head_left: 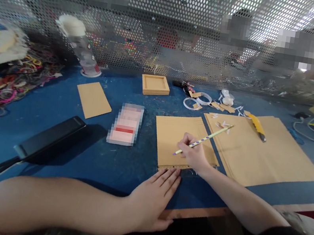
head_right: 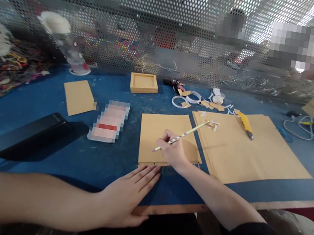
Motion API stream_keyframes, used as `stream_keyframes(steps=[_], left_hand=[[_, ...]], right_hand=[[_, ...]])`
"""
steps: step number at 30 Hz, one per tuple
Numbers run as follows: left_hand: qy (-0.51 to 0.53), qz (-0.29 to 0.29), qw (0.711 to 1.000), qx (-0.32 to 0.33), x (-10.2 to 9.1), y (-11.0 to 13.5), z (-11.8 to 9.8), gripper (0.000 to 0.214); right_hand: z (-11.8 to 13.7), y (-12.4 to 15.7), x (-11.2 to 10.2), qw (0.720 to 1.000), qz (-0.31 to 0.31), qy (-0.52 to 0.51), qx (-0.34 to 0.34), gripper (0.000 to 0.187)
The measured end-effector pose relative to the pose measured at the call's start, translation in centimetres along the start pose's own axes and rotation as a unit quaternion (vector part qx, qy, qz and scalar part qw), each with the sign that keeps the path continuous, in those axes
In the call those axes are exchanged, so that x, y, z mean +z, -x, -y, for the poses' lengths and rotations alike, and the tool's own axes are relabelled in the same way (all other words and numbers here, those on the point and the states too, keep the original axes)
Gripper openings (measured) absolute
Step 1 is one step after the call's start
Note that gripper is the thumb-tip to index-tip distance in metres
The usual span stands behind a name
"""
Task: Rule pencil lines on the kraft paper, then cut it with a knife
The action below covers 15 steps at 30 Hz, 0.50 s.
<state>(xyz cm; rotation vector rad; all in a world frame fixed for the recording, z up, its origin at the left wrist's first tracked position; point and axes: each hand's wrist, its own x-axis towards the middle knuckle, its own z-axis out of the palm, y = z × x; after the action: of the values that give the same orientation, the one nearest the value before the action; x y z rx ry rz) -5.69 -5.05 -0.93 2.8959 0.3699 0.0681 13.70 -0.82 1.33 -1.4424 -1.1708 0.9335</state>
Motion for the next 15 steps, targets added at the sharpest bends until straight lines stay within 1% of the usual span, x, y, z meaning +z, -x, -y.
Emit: stream_keyframes(steps=[3, 5, 8, 10, 12, 14, 15], left_hand=[[-0.028, -0.018, 0.999, 0.021, -0.6, 0.1, -0.1, 0.081], [-0.044, -0.044, 0.997, 0.041, -1.1, 0.0, 0.0, 0.071], [-0.080, -0.089, 0.991, 0.051, -1.5, -0.3, 0.3, 0.052], [-0.107, -0.102, 0.988, 0.039, -1.5, -0.6, 0.6, 0.045], [-0.130, -0.101, 0.986, 0.023, -1.2, -0.8, 0.9, 0.042], [-0.149, -0.090, 0.985, 0.019, -0.8, -1.0, 1.3, 0.042], [-0.155, -0.083, 0.984, 0.024, -0.6, -1.0, 1.4, 0.042]], right_hand=[[1.9, -0.9, -1.9, 1.000, 0.015, -0.022, 0.005, 0.029], [3.2, -1.3, -3.6, 1.000, 0.023, 0.002, -0.009, 0.028], [4.4, -1.5, -6.2, 0.996, 0.052, 0.068, -0.011, 0.038], [4.4, -1.3, -8.0, 0.990, 0.078, 0.116, 0.014, 0.043], [3.9, -1.2, -9.8, 0.983, 0.090, 0.156, 0.035, 0.041], [3.0, -1.1, -11.6, 0.978, 0.079, 0.192, 0.038, 0.037], [2.6, -1.2, -12.4, 0.975, 0.062, 0.212, 0.028, 0.037]])
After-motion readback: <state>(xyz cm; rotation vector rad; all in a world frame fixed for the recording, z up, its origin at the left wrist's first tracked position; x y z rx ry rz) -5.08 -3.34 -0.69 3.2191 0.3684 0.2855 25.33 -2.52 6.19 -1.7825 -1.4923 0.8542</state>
